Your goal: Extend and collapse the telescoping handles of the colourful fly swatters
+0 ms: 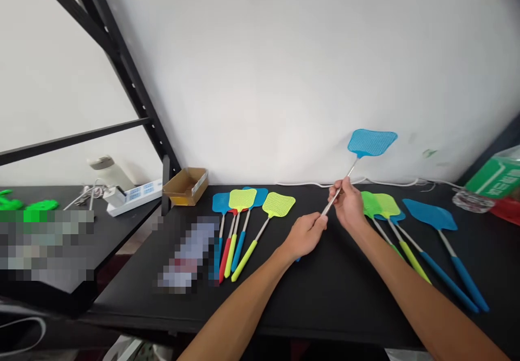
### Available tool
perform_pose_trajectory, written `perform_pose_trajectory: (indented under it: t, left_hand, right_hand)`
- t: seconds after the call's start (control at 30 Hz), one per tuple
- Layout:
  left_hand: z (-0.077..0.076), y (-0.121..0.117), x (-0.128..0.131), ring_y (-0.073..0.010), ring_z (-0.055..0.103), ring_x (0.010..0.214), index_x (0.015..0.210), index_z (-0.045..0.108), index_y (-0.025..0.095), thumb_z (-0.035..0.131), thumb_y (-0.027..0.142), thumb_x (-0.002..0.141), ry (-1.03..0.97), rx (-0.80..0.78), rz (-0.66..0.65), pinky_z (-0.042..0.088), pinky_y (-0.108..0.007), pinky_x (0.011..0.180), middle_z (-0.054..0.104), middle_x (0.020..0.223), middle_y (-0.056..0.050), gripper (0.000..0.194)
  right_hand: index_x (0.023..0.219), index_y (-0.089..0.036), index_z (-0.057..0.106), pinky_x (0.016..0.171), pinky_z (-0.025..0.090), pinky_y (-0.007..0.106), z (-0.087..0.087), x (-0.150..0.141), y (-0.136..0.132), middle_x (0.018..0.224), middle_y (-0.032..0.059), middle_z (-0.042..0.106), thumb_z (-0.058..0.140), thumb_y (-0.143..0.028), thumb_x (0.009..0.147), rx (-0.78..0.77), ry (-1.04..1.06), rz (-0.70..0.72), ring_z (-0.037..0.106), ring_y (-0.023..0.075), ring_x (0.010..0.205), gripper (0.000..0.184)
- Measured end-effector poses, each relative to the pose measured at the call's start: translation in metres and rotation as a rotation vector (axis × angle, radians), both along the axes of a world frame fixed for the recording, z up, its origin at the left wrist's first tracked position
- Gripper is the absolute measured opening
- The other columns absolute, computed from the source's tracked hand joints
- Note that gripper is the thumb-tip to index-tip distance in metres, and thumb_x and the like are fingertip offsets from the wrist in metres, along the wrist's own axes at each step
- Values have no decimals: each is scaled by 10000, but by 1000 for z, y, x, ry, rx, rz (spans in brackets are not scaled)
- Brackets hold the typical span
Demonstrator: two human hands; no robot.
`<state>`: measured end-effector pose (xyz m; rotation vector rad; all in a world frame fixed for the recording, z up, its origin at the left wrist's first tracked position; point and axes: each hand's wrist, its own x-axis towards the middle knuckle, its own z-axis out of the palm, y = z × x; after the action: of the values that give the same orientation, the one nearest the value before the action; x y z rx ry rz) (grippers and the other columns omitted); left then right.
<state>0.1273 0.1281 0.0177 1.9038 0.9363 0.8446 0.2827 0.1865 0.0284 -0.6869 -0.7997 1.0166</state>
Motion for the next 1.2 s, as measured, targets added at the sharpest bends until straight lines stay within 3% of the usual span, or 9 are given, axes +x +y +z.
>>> perform_pose_trajectory:
  t: [0.27, 0.6, 1.2]
  left_hand:
    - [-7, 1, -1, -133, 467, 618, 784, 525, 179, 321, 566, 982, -15, -1, 11, 335, -247, 589, 493, 611, 19, 480]
    - [-3, 0, -1, -121, 409, 589, 708, 439, 195, 335, 565, 969, -103, -16, 5, 311, -249, 554, 438, 605, 28, 464]
    - [-4, 0, -1, -97, 354, 511, 725, 421, 198, 358, 598, 959, -191, -123, -39, 283, -240, 516, 401, 548, 54, 467]
  right_hand:
    - [698, -204, 538, 428, 363, 233, 2, 0, -4, 579, -23, 545, 707, -621, 773, -22, -62, 22, 430, 86, 459, 456]
    - [714, -228, 483, 458, 379, 259, 5, -3, -5, 585, -29, 541, 606, -684, 820, -22, -182, 33, 457, 106, 471, 484]
    - [723, -234, 463, 480, 400, 266, 2, -5, -4, 599, -27, 544, 616, -678, 824, -18, -146, 79, 478, 117, 493, 480]
